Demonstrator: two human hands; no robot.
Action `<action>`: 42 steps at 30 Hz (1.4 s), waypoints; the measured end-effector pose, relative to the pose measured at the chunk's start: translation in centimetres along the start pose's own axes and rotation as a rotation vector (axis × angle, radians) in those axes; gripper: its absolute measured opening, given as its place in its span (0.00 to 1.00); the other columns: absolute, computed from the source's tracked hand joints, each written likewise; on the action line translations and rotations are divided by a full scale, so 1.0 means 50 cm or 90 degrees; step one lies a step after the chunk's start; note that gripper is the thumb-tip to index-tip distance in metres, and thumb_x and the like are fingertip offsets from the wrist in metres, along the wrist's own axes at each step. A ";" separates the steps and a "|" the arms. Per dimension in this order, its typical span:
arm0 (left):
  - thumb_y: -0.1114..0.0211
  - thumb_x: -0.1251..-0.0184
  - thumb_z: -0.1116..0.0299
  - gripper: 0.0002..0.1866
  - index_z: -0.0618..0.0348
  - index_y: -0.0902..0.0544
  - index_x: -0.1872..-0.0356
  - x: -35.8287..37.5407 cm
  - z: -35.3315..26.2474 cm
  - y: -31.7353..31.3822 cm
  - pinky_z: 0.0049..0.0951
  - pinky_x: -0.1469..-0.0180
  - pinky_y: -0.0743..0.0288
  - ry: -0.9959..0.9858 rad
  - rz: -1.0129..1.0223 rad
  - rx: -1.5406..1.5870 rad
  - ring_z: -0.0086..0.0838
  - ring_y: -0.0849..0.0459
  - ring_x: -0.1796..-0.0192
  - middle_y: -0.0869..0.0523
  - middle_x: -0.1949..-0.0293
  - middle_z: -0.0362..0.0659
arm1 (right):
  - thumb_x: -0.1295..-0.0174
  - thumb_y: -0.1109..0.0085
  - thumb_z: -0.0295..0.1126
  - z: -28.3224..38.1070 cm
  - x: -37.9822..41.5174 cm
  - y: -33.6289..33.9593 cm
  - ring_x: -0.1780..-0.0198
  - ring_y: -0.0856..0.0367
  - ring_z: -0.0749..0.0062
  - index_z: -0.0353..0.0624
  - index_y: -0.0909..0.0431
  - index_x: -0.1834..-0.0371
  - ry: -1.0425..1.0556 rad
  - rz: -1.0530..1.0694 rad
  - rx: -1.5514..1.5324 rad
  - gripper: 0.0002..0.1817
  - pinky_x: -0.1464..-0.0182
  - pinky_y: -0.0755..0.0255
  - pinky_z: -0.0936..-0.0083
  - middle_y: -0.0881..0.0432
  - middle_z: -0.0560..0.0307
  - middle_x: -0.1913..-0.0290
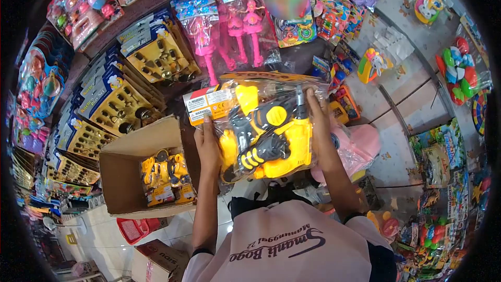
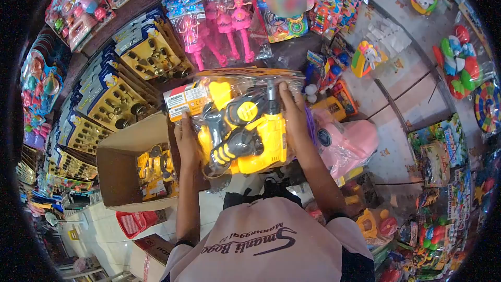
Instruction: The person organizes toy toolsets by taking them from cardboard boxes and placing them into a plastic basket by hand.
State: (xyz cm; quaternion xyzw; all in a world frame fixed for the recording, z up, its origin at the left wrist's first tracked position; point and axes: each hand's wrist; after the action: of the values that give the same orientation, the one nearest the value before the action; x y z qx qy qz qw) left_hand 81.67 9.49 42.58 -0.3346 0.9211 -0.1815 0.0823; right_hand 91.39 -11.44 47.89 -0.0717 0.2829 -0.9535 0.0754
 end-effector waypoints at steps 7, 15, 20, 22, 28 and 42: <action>0.47 0.27 0.63 0.14 0.65 0.23 0.56 -0.050 0.075 -0.010 0.18 0.63 0.28 -0.006 0.047 0.001 0.15 0.24 0.65 0.19 0.63 0.38 | 0.39 0.40 0.46 -0.025 -0.105 0.144 0.47 0.28 0.74 0.40 0.30 0.45 0.038 -0.112 -0.005 0.26 0.45 0.33 0.77 0.26 0.58 0.48; 0.43 0.30 0.67 0.09 0.62 0.25 0.58 -0.095 0.243 0.017 0.18 0.66 0.29 0.096 0.058 -0.023 0.14 0.25 0.67 0.20 0.67 0.36 | 0.38 0.42 0.43 -0.105 -0.181 0.306 0.49 0.25 0.73 0.39 0.31 0.44 0.023 -0.155 0.014 0.25 0.46 0.32 0.77 0.24 0.58 0.50; 0.42 0.31 0.65 0.08 0.60 0.25 0.62 -0.113 0.347 0.048 0.21 0.70 0.28 0.189 0.050 -0.012 0.16 0.24 0.72 0.20 0.69 0.36 | 0.39 0.41 0.44 -0.174 -0.213 0.438 0.49 0.25 0.73 0.39 0.30 0.45 -0.036 -0.172 0.037 0.25 0.47 0.31 0.75 0.25 0.58 0.48; 0.42 0.31 0.64 0.09 0.60 0.24 0.63 -0.120 0.391 0.063 0.20 0.71 0.28 0.184 0.058 -0.017 0.15 0.24 0.72 0.20 0.70 0.35 | 0.39 0.40 0.44 -0.172 -0.207 0.446 0.49 0.25 0.73 0.39 0.31 0.44 -0.041 -0.187 0.072 0.26 0.47 0.31 0.76 0.24 0.58 0.49; 0.44 0.30 0.63 0.10 0.60 0.23 0.62 -0.143 0.489 0.099 0.18 0.69 0.30 0.181 0.040 -0.057 0.14 0.26 0.71 0.20 0.71 0.35 | 0.37 0.43 0.41 -0.195 -0.204 0.479 0.46 0.26 0.70 0.38 0.30 0.43 -0.048 -0.182 0.047 0.24 0.42 0.34 0.75 0.24 0.56 0.47; 0.38 0.39 0.75 0.33 0.66 0.47 0.37 -0.148 0.504 0.101 0.35 0.40 0.36 -0.052 0.063 -0.472 0.42 0.28 0.40 0.28 0.44 0.57 | 0.38 0.42 0.38 -0.278 -0.231 0.509 0.53 0.23 0.74 0.44 0.29 0.48 -0.217 -0.101 0.034 0.18 0.50 0.28 0.76 0.22 0.61 0.53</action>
State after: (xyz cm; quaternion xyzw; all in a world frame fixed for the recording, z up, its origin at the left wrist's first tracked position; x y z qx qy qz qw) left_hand 91.21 10.82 17.62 -0.3038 0.9351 0.1823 0.0008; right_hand 102.85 -23.04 21.29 -0.2524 0.2340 -0.9377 0.0484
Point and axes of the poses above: each hand's wrist, its own x-axis away from the middle knuckle, its own y-axis out of the back of the hand, z = x × y
